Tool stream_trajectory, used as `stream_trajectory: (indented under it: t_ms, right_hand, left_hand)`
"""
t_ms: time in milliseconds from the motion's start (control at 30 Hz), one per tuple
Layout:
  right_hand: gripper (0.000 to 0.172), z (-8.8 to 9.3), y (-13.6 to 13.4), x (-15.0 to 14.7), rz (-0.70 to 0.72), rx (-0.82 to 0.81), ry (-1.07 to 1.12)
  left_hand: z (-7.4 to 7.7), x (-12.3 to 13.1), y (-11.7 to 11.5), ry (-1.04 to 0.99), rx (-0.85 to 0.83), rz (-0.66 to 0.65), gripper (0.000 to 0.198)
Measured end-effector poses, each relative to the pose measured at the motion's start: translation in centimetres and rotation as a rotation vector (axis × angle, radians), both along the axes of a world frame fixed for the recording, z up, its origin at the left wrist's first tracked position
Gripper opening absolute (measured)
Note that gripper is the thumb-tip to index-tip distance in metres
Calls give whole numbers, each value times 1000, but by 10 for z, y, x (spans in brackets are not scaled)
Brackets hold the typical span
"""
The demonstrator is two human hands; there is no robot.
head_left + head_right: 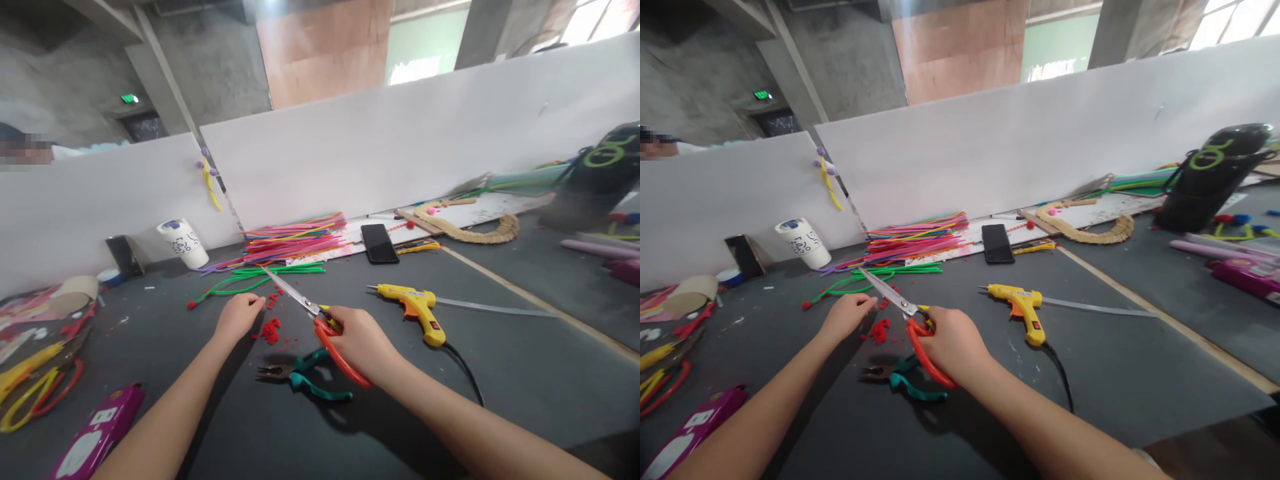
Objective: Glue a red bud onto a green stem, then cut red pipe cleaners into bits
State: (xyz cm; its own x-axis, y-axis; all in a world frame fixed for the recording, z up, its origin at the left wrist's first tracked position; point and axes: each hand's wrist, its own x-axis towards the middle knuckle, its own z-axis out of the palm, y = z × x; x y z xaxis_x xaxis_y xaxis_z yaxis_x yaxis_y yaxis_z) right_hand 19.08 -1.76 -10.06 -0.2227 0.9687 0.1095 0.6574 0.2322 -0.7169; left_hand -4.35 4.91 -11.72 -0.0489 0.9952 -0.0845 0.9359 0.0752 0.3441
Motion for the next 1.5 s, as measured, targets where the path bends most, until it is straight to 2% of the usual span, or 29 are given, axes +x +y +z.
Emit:
stream_trajectory:
  t_ms: [167,233,333,467,667,867,1033,1067,1133,1200,1333,1500]
  right_hand:
    - [16,-1,1,0,13,-13,-18]
    - [17,-2,1,0,18,-17,-25]
    - [18,-3,1,-1,13,-19,-35]
    - [18,-3,1,-1,-1,-21,-39]
    - [14,-2,2,-2,-10,-35,-15]
    - [15,-4,2,-2,-1,-57,85]
    - [15,-9,2,-6,48,-149,237]
    - [12,-9,2,-7,67,-182,270]
    - [10,-8,0,-9,103,-251,321]
    - [12,-5,-3,-9,139,-325,388]
    - [10,-1,-9,-10,190,-423,584]
    - [6,-2,-14,-11,190,-458,608]
  left_hand:
    - [12,-11,-8,54,49,-2,20]
    - [17,-16,-12,59,43,-37,13]
    - [22,-20,-20,50,0,-134,13]
    - [20,-17,-33,31,-9,-241,13]
    - [12,-12,-38,-58,11,-244,12]
    - [16,-7,-41,-353,-38,-150,4]
    - [23,27,-57,-685,-140,-171,18]
    - [24,35,-61,-762,-163,-179,19]
    - [23,47,-67,-1060,-263,-145,20]
    - [22,55,-71,-1220,-316,-126,21]
    - [19,60,-76,-1315,-366,-128,18]
    - [16,61,-77,-1333,-375,-143,17]
